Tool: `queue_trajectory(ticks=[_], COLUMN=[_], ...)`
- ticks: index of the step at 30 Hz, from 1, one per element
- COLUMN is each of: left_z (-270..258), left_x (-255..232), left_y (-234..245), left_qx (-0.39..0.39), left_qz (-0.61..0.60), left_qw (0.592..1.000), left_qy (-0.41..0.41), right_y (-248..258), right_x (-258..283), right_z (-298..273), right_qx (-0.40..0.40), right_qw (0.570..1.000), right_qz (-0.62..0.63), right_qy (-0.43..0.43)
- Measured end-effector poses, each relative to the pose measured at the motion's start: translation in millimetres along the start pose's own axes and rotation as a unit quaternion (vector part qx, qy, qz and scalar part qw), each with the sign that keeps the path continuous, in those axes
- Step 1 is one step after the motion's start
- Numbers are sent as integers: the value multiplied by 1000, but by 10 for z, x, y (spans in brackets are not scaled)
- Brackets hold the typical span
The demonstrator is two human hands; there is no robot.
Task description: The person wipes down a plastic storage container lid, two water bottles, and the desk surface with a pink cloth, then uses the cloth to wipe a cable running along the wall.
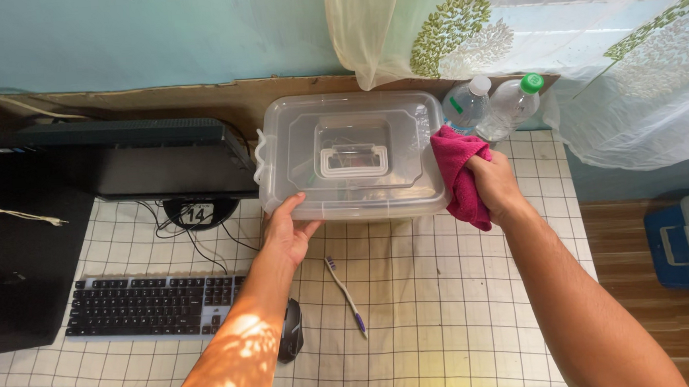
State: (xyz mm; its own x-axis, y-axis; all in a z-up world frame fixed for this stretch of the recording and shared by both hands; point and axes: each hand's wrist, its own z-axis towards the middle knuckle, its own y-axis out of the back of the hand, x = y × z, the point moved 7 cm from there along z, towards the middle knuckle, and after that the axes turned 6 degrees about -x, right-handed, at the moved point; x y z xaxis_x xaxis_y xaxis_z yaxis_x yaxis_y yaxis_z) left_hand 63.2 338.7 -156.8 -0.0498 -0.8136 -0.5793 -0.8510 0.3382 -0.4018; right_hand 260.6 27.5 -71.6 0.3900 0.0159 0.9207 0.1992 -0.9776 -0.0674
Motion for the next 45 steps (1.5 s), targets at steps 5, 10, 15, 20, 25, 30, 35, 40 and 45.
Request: queue_trajectory(ticks=[5,10,15,20,25,30,35,40,45], left_z=[-96,-379,-807,-1298,-1294,-892,-569,-493,-496], left_x=[-28,-46,-167,-84,113,456,614,662,699], left_y=[-46,-62,-206,-913,-1954,-2877,-3257,-3346,-3444], left_qx=[-3,-93,-195,-113,40,94,60,49,49], left_qz=[16,152,411,453,410,550,652,700,736], left_qw=[1000,984,862,749,689,660,603,585,551], left_qy=[-1,-22,-224,-470,-596,-503,-455,-406,-390], right_y=[34,260,643,1009,1209,1156,1331,1503,1479], right_x=[24,181,544,913,1196,1257,1018,600,237], right_z=[5,42,-43,-80,8,83,93,49,48], right_qx=[-13,-42,-62,-94,-120,-92,-120,-107,-90], right_qw=[1000,989,973,940,911,895,910,931,939], right_qz=[-17,-119,-119,-202,-283,-315,-293,-266,-265], right_qy=[11,77,187,260,275,302,267,225,198])
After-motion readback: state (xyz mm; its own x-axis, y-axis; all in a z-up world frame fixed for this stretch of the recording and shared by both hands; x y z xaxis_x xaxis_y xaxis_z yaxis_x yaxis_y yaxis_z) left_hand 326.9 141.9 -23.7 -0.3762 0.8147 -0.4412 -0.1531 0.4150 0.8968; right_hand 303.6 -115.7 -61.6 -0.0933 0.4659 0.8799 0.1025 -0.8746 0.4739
